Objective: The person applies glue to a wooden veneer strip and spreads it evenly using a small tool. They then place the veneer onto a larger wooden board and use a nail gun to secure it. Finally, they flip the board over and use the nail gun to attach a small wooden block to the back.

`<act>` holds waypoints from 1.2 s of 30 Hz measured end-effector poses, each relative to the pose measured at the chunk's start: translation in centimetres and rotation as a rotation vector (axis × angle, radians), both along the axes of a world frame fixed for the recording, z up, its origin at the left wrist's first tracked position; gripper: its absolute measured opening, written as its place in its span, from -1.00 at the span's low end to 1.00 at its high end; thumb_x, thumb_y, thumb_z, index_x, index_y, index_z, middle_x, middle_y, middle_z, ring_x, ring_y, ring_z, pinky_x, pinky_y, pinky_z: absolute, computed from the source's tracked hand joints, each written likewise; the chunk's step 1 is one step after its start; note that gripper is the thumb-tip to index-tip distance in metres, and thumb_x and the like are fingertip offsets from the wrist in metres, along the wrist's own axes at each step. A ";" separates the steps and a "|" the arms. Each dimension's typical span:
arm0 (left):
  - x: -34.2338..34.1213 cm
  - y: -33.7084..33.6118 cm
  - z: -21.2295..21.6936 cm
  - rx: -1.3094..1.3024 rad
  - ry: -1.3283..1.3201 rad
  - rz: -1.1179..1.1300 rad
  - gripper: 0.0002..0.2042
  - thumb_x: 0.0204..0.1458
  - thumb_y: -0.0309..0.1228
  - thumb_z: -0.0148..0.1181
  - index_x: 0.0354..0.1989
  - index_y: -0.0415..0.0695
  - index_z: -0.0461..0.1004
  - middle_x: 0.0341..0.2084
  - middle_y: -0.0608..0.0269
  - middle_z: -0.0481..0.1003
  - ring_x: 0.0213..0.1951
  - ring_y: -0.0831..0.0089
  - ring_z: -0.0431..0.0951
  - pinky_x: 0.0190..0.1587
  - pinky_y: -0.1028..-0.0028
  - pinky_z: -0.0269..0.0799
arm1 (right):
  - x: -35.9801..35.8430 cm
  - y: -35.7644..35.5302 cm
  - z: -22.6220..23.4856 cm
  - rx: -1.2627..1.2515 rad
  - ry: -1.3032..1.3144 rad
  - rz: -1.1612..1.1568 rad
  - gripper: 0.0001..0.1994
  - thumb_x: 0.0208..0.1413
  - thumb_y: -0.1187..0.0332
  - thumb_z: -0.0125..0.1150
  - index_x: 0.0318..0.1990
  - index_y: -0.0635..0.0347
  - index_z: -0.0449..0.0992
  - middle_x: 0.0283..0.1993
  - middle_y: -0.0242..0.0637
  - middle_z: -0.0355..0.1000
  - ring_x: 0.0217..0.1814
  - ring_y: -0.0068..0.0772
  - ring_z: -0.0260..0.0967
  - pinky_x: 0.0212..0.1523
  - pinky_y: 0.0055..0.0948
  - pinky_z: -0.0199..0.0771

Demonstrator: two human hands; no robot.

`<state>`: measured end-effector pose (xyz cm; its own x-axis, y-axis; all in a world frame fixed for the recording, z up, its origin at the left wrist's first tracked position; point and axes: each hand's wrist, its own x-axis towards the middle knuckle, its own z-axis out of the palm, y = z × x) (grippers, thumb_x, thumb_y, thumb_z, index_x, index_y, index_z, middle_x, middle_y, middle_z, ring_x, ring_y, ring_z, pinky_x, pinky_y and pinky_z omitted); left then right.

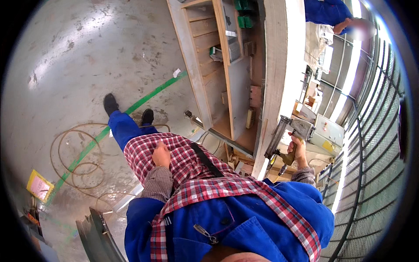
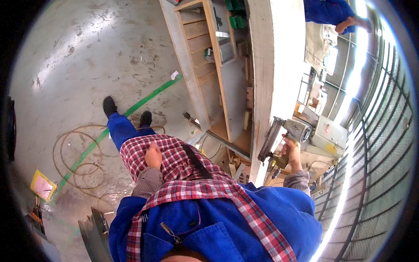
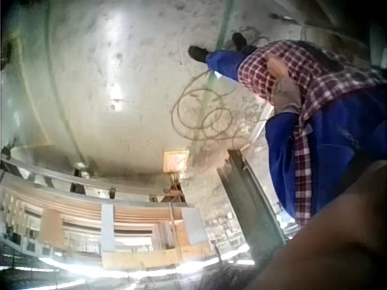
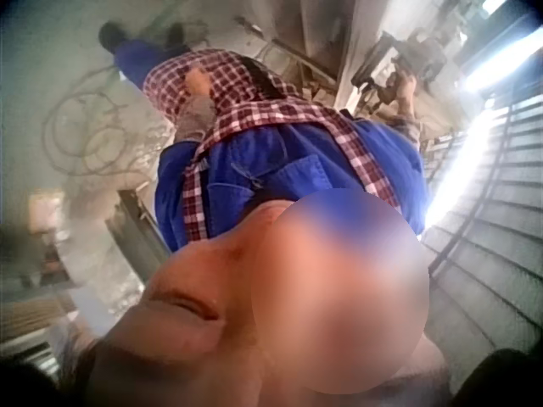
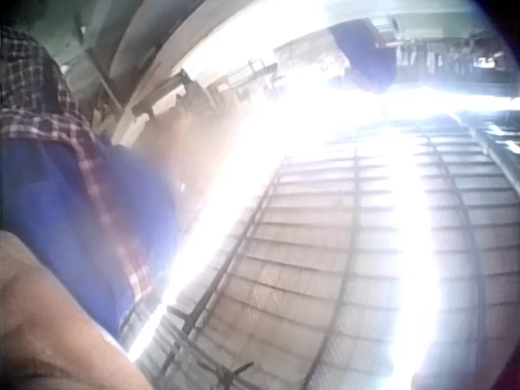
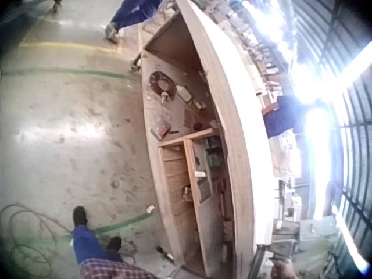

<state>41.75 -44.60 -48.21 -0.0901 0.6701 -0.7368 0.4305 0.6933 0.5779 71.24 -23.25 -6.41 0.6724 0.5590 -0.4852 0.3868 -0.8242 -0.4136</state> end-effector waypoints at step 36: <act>44.4 35.1 -1.7 0.797 0.254 -1.003 -0.76 -0.11 -0.47 0.05 -0.20 -0.14 0.44 -0.47 0.01 0.48 -0.38 0.08 0.50 -0.34 0.21 0.42 | 22.6 -15.1 0.6 0.132 0.430 -0.388 -0.75 -0.09 0.51 0.27 -0.25 0.30 0.36 -0.63 -0.36 0.32 -0.72 -0.54 0.23 -0.71 -0.54 0.23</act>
